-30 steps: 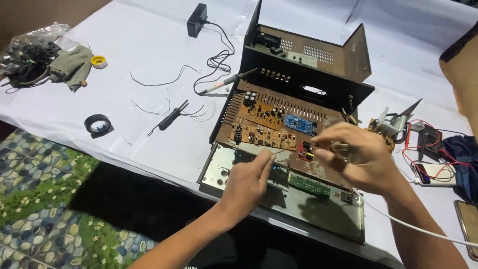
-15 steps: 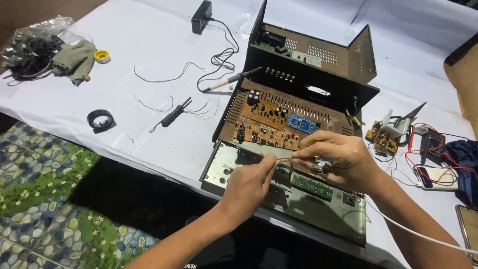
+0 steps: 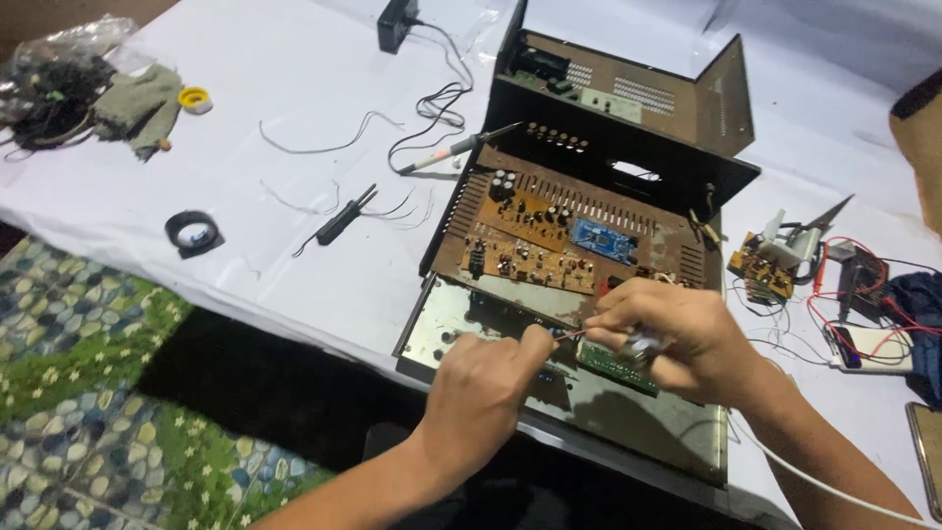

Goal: Soldering wires and components onto a circuit board to repair an electronic amplifier.

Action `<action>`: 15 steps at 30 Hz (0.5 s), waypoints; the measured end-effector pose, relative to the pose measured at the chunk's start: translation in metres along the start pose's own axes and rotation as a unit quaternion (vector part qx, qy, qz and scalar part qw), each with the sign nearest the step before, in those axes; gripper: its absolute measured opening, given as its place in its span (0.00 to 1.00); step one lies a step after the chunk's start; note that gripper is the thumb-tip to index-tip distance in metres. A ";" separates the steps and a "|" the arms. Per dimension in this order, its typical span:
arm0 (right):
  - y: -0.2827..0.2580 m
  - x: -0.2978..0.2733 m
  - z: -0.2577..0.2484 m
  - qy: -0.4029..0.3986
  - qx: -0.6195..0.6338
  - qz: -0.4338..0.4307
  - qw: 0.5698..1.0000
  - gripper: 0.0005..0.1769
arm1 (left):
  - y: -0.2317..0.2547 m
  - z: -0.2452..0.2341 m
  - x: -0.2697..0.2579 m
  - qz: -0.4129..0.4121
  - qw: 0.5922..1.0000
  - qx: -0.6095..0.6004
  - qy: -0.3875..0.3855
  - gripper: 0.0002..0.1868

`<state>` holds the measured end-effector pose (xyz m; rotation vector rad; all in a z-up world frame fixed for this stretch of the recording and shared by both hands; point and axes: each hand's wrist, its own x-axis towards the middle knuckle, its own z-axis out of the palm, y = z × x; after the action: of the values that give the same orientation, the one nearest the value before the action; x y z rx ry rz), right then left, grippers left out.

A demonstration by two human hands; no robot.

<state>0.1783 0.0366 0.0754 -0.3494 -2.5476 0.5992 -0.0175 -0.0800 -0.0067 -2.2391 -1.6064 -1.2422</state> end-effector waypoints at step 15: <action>-0.010 -0.023 0.030 -0.059 -0.020 -0.147 0.987 0.06 | 0.016 -0.029 -0.008 -0.076 0.926 -0.249 -0.274 0.18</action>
<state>0.1809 0.0098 0.0470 0.0513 -2.6585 0.4694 -0.0207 -0.1077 0.0126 -3.0481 -1.8245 -1.2428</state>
